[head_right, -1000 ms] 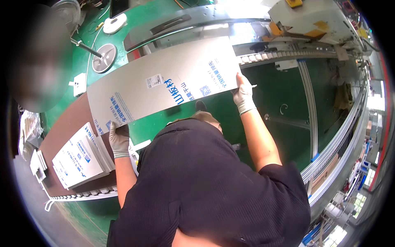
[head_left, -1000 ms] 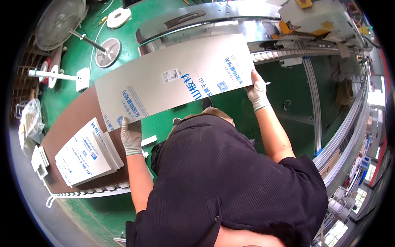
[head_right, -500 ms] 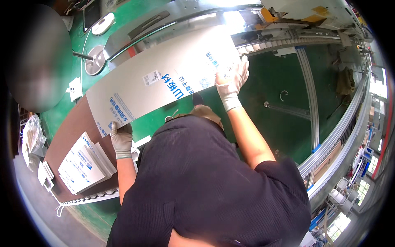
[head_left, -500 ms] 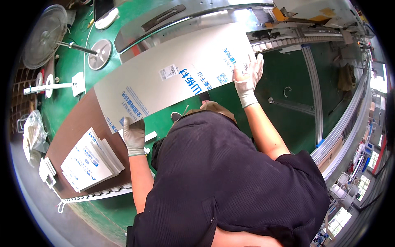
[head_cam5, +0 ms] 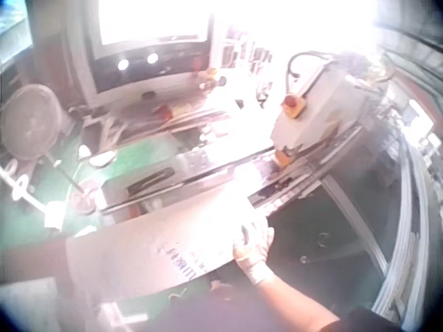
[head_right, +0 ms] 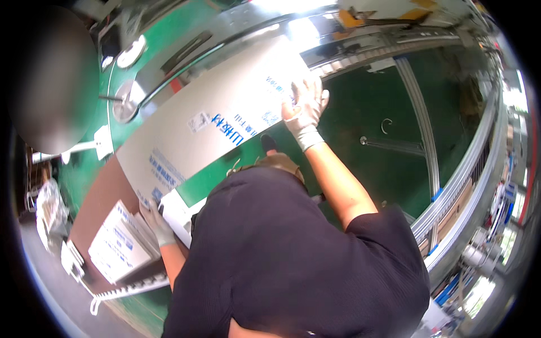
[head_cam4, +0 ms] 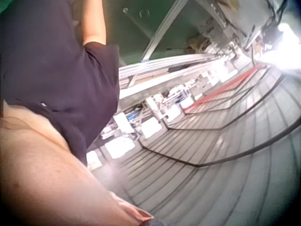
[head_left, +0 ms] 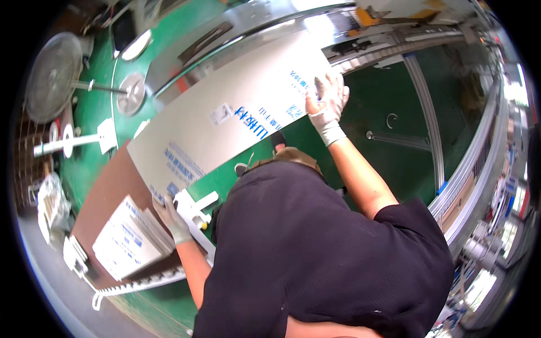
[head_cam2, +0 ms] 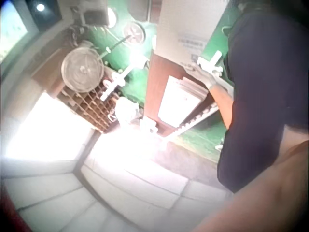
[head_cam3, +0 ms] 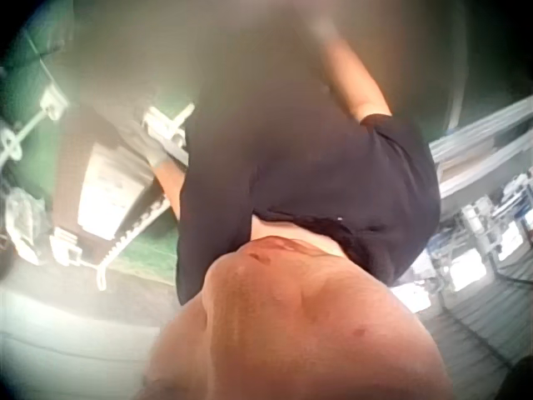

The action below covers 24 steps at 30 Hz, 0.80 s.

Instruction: The person picks up white rectangular panels one by one from a stack on a table and feeds them into the conveyor intake of a large industrial machine.

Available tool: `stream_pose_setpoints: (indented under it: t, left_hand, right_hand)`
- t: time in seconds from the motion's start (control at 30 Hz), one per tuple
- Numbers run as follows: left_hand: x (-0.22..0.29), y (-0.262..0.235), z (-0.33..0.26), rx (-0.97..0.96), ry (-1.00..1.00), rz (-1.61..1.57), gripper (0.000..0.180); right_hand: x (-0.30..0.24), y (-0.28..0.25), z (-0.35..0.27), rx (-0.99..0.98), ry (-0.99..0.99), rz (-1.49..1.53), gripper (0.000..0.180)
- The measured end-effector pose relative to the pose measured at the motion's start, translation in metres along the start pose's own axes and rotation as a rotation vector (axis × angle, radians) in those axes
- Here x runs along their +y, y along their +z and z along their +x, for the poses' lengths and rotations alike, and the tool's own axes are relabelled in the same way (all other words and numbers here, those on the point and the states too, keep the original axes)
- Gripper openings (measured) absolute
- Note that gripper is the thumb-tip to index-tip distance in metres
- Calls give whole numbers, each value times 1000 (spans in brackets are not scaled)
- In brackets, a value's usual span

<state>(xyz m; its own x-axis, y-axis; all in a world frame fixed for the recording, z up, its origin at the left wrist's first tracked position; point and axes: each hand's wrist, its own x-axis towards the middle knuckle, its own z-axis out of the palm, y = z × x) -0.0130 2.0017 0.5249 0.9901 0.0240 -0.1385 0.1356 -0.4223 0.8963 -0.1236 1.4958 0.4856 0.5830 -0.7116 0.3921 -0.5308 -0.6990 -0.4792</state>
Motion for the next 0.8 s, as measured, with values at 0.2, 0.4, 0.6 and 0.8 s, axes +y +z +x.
stream_pose_setpoints:
  t: [0.2,0.4,0.6,0.8]
  left_hand:
    - [-28,-18,27,-162,402,615,92]
    - [-9,-22,53,-345,853,913,112]
    - [21,-23,66,-384,901,1073,105]
    - [36,-12,60,-363,898,1063,112]
  right_hand:
    - [-10,10,26,133,-105,13,43]
    - [-38,-19,24,150,10,-25,45]
    - [-44,-22,3,191,50,-37,49]
    - [-52,-32,-1,179,45,10,54]
